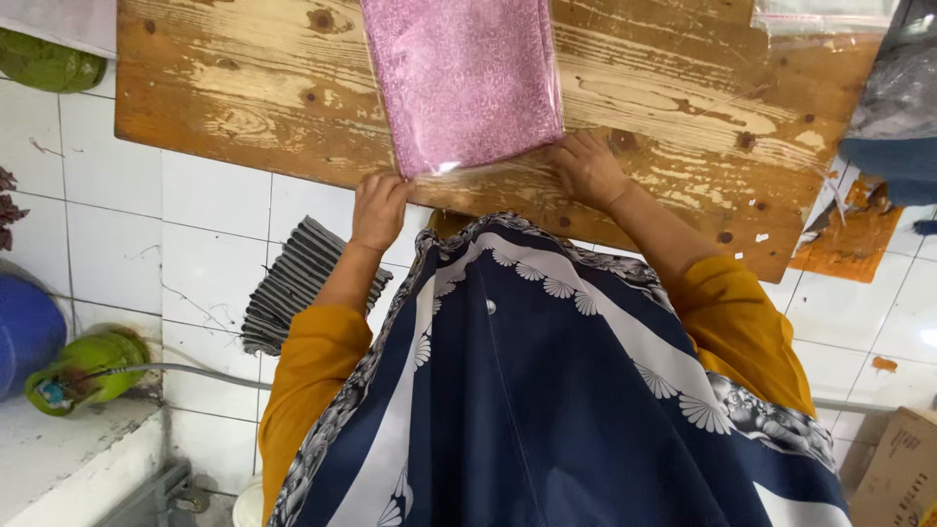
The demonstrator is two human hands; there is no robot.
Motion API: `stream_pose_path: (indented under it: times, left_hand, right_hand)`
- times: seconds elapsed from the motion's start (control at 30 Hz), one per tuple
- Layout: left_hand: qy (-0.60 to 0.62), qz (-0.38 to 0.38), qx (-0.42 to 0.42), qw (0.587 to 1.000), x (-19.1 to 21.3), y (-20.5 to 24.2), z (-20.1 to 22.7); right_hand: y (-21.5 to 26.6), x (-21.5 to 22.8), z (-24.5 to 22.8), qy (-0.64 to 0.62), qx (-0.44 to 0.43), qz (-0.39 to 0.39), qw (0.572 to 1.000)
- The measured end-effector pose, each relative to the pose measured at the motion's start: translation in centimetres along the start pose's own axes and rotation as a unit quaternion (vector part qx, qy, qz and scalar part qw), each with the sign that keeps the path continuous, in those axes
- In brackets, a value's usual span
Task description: The person folds a pink patterned cloth on a wooden table, places it into a clear plastic bag, and seals it. They then repeat the process with a dark blue patterned cloth, folding and bagging it before stacking the packaged items.
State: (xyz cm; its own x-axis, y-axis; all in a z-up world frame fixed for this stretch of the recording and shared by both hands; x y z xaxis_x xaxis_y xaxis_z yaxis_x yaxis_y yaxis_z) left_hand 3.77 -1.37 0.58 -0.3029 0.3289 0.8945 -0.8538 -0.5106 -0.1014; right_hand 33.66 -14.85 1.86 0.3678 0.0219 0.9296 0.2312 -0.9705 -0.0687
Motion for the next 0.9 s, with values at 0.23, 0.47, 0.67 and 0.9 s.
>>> stream_pose_path:
  times: [0.23,0.47,0.67,0.9]
  left_hand:
    - [0.092,0.047,-0.022,0.994,1.8,0.6,0.2]
    - [0.251,-0.014,0.174,0.952,-1.6,0.1,-5.8]
    - [0.253,0.027,0.284,0.924,-3.0,-0.3,-6.8]
    - [0.174,0.088,0.307,0.931,-2.2,-0.5,-5.5]
  right_hand:
    - [-0.3,0.3,1.3,-0.103,-0.052,0.036,0.993]
    - [-1.2,-2.3,5.6,-0.226,-0.159,0.006,0.961]
    - [-2.0,-4.3,7.3,-0.186,-0.296,-0.029,0.936]
    - [-2.5,-4.2,7.4,-0.093,-0.332,0.003,0.938]
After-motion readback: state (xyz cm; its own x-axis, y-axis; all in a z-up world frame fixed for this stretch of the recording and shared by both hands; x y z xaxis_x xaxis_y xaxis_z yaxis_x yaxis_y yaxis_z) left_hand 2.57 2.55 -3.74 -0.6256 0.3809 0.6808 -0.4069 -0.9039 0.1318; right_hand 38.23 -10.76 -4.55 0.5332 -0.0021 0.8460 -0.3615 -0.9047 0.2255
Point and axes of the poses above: each hand's wrist, its own y-axis away from the middle knuckle, its own x-axis out of the back of the hand, z = x × y, the point moved 9 cm from there along -y, towards the middle knuckle, and after that the axes turned 10 degrees about -z, right-handed, at the moved point
